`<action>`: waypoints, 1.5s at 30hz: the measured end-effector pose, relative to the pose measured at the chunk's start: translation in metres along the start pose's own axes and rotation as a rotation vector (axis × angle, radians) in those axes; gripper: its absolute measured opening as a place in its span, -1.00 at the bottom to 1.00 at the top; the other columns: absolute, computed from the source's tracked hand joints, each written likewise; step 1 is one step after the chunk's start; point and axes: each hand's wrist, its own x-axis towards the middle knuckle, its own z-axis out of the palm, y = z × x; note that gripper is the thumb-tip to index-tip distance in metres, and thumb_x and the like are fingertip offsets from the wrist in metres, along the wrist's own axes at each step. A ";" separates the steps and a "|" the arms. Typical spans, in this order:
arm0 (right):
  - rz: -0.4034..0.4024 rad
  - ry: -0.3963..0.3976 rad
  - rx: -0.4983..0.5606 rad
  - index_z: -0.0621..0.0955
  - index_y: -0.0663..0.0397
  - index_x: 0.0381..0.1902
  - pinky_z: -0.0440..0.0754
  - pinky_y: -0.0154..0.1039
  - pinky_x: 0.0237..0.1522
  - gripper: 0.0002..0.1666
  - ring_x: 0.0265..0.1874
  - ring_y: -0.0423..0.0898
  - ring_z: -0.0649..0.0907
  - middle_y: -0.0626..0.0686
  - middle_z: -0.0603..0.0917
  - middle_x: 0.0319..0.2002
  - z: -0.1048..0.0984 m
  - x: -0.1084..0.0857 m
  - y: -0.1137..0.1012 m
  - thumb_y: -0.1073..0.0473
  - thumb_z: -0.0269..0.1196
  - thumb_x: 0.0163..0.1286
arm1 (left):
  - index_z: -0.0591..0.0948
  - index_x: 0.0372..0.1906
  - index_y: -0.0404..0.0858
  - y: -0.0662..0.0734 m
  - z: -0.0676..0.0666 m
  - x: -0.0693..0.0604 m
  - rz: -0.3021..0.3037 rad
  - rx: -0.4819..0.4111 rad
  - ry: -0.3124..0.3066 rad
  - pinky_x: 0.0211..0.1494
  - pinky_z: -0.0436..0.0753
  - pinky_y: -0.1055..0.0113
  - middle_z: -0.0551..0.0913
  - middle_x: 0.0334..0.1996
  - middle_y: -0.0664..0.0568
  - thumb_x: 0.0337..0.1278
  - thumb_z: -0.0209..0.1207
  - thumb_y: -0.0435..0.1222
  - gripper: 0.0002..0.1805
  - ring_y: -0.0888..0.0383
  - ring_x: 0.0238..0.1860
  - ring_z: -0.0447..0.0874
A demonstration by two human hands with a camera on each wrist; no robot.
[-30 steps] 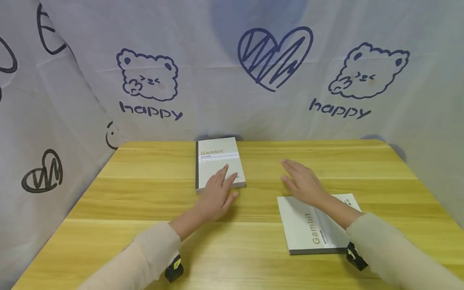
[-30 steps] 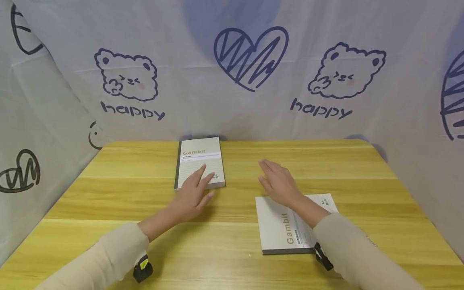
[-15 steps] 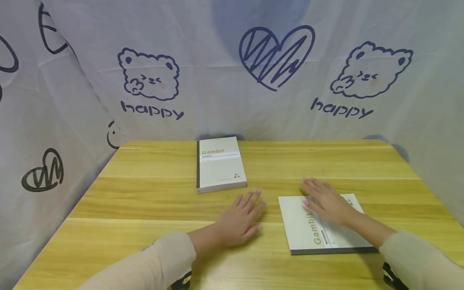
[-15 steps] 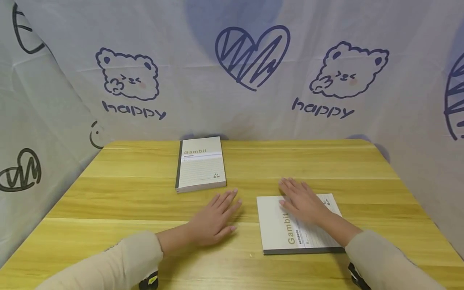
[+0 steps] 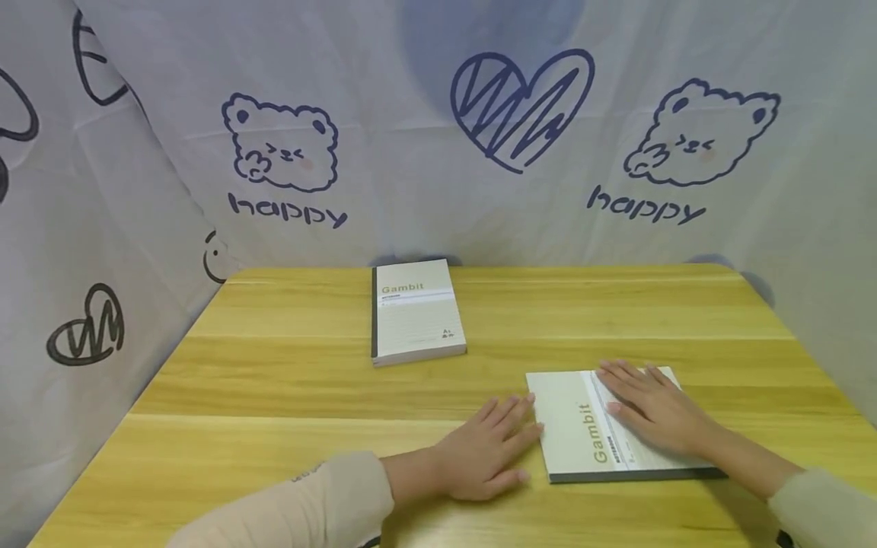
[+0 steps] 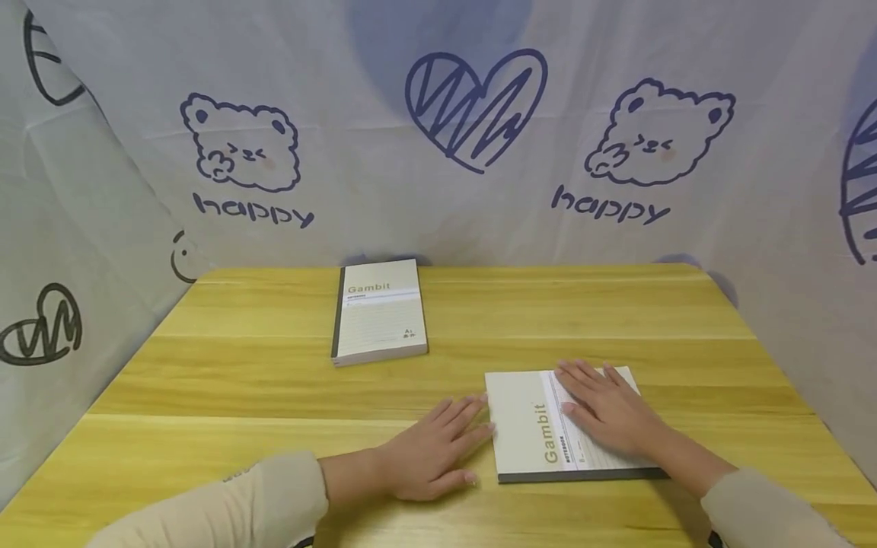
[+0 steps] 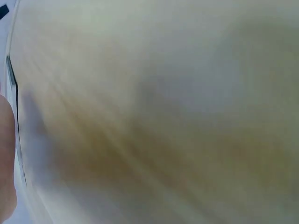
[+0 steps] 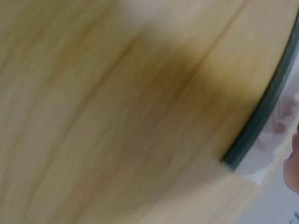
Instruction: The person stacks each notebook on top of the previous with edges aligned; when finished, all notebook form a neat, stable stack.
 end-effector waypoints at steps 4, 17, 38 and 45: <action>0.033 -0.018 0.008 0.34 0.05 0.33 0.03 0.20 0.36 -0.42 0.31 0.21 0.31 0.19 0.36 0.31 -0.008 -0.008 0.009 0.00 0.04 0.40 | 0.03 0.46 -0.16 0.015 0.000 0.001 0.056 -0.022 -0.059 0.46 0.08 -0.01 -0.18 0.47 -0.21 0.40 -0.38 0.07 -0.35 -0.09 0.48 -0.15; 0.079 -0.062 -0.007 0.37 0.18 0.29 -0.30 -0.18 0.47 -0.43 0.35 0.20 0.25 0.27 0.37 0.28 -0.011 -0.021 0.031 0.00 0.01 0.42 | 0.04 0.46 -0.12 0.020 0.004 0.008 0.090 -0.009 -0.151 0.46 0.06 -0.03 -0.03 0.48 0.06 0.43 -0.42 0.04 -0.39 0.04 0.49 -0.12; 0.125 -0.112 0.065 0.31 0.25 0.31 0.13 0.29 0.27 -0.38 0.28 0.35 0.28 0.31 0.31 0.30 -0.008 -0.008 0.027 -0.03 -0.02 0.43 | 0.11 0.43 -0.22 -0.030 0.004 0.009 -0.032 0.084 -0.138 0.48 0.09 0.10 0.06 0.45 0.01 0.43 -0.34 -0.16 -0.46 0.09 0.46 0.00; 0.122 -0.090 0.068 0.31 0.26 0.31 0.10 0.25 0.30 -0.37 0.28 0.34 0.28 0.31 0.32 0.30 -0.005 -0.006 0.025 -0.03 -0.01 0.43 | 0.18 0.40 -0.23 -0.045 -0.001 0.017 -0.106 0.083 -0.131 0.45 0.15 0.06 0.16 0.42 -0.01 0.38 -0.29 -0.19 -0.47 0.03 0.44 0.09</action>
